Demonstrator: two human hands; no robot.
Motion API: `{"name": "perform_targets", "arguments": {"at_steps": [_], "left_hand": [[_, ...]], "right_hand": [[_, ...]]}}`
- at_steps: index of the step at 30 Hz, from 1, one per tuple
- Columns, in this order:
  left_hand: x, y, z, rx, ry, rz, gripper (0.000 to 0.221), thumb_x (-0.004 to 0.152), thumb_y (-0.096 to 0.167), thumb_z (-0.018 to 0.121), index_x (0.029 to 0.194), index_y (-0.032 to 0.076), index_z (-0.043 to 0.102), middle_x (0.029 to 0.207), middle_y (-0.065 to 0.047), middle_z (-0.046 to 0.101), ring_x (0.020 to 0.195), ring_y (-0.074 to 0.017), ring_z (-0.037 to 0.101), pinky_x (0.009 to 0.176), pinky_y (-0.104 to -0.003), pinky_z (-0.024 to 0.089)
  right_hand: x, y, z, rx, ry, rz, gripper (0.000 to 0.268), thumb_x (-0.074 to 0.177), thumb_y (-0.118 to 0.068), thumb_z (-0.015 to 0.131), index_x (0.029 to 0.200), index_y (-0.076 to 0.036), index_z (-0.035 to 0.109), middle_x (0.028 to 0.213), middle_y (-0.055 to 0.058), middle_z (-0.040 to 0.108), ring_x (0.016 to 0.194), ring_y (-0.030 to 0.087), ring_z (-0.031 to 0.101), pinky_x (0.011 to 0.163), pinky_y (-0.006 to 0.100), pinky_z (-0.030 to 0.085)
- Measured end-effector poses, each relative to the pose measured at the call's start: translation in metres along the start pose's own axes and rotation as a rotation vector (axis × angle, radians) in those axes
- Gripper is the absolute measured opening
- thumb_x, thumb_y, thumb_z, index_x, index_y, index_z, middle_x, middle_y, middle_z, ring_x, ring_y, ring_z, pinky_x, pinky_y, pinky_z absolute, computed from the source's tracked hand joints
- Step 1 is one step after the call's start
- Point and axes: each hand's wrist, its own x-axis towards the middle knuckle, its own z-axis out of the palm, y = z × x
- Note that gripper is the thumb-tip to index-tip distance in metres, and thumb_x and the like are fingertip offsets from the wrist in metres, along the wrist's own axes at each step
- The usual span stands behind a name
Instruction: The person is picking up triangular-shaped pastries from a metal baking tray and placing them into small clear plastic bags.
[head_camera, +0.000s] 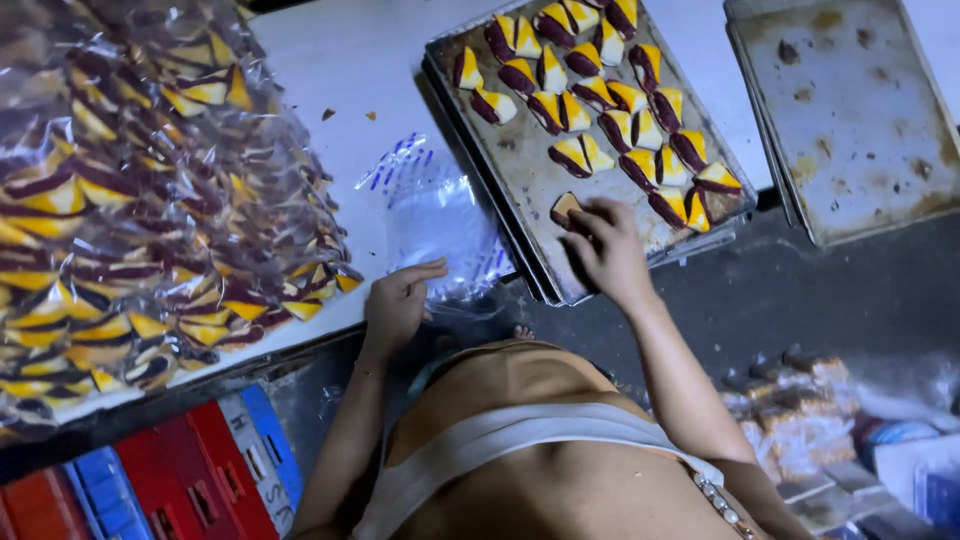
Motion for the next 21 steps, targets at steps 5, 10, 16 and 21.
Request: {"name": "perform_targets", "arguments": {"at_steps": [5,10,16,21], "left_hand": [[0.022,0.029,0.001,-0.011,-0.181,0.0,0.046,0.089,-0.005,0.043,0.114,0.007,0.079,0.121,-0.017,0.075,0.054,-0.0234,0.071,0.048,-0.03,0.058],[0.056,0.022,0.022,0.014,-0.275,0.137,0.045,0.09,-0.004,0.045,0.116,0.01,0.079,0.11,-0.015,0.078,0.053,-0.0138,0.067,0.049,-0.028,0.053],[0.077,0.037,0.029,0.066,-0.406,0.116,0.041,0.092,-0.001,0.048,0.124,0.003,0.072,0.103,-0.027,0.075,0.066,-0.0237,0.073,0.061,-0.034,0.058],[0.078,0.057,0.043,0.146,-0.554,0.374,0.043,0.087,-0.004,0.055,0.129,-0.007,0.064,0.124,-0.034,0.065,0.093,-0.0417,0.068,0.085,-0.05,0.054]], "right_hand": [[-0.014,0.09,-0.035,-0.451,0.14,0.238,0.061,0.083,-0.022,0.09,0.14,-0.016,0.069,0.129,0.014,0.062,0.135,0.043,0.038,0.102,0.067,0.032],[-0.019,0.06,-0.006,-0.242,0.278,0.186,0.035,0.096,-0.023,0.083,0.129,-0.016,0.072,0.121,0.018,0.069,0.127,0.04,0.054,0.104,0.058,0.035],[-0.019,-0.014,0.041,-0.005,0.158,0.121,0.039,0.097,-0.027,0.076,0.135,-0.023,0.068,0.137,0.012,0.065,0.12,0.042,0.064,0.097,0.052,0.055],[-0.016,-0.054,0.034,0.061,-0.038,-0.118,0.036,0.081,-0.019,0.084,0.117,-0.018,0.075,0.116,0.006,0.075,0.109,0.031,0.072,0.095,0.043,0.056]]}}
